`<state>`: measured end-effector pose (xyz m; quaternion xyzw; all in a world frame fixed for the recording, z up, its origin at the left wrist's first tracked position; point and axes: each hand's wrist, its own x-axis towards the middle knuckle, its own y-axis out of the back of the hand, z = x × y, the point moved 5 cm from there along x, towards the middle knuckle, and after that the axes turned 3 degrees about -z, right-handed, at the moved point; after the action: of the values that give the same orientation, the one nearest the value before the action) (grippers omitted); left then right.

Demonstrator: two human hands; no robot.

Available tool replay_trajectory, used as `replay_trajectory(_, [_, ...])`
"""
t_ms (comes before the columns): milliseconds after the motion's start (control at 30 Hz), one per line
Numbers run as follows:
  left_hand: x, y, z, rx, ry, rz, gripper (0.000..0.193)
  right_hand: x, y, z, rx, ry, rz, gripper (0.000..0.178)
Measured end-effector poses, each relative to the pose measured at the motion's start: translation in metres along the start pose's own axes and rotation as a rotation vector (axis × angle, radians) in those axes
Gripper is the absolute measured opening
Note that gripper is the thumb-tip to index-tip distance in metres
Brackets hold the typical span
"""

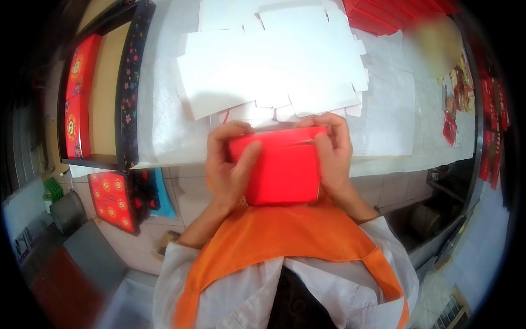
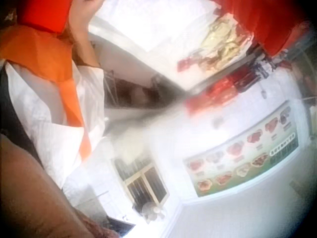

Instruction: The person assembles small red boxes by folding white cardboard inserts and placing them inside red outer shells. The person repeatedly picks up a white insert, folds it into a rectangular shape, and inserts it into a red box, then places the completed unit into a black tray.

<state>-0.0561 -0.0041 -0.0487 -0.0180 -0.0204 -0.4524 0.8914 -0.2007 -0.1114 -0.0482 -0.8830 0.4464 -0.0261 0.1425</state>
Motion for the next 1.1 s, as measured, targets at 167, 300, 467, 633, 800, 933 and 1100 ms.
replay_trajectory(167, [0.006, -0.003, 0.008, 0.043, 0.075, -0.033, 0.010, 0.005, -0.001, -0.003, 0.031, -0.075, -0.058, 0.009])
replay_trajectory(300, [0.001, 0.001, -0.002, 0.049, 0.088, -0.034, 0.003, 0.002, 0.000, 0.005, -0.003, -0.115, -0.063, 0.008])
replay_trajectory(467, [-0.008, 0.007, -0.014, -0.009, 0.047, 0.004, 0.005, -0.002, -0.003, 0.007, -0.009, -0.151, -0.008, 0.007])
replay_trajectory(633, [-0.011, 0.005, -0.013, 0.009, 0.056, 0.034, 0.010, -0.010, 0.005, 0.017, -0.047, -0.066, 0.016, 0.009])
replay_trajectory(800, [0.011, -0.012, 0.038, 0.467, 0.008, -0.215, 0.030, -0.005, 0.006, 0.009, -0.090, 0.071, -0.024, 0.009])
replay_trajectory(933, [0.037, -0.023, 0.055, 0.669, 0.305, -0.871, 0.034, 0.006, -0.011, -0.036, -0.199, 0.344, -0.262, 0.009])
replay_trajectory(1100, [0.098, -0.004, 0.061, 0.358, 0.194, -0.625, 0.033, 0.044, 0.058, -0.100, -0.284, 0.550, -0.084, 0.008])
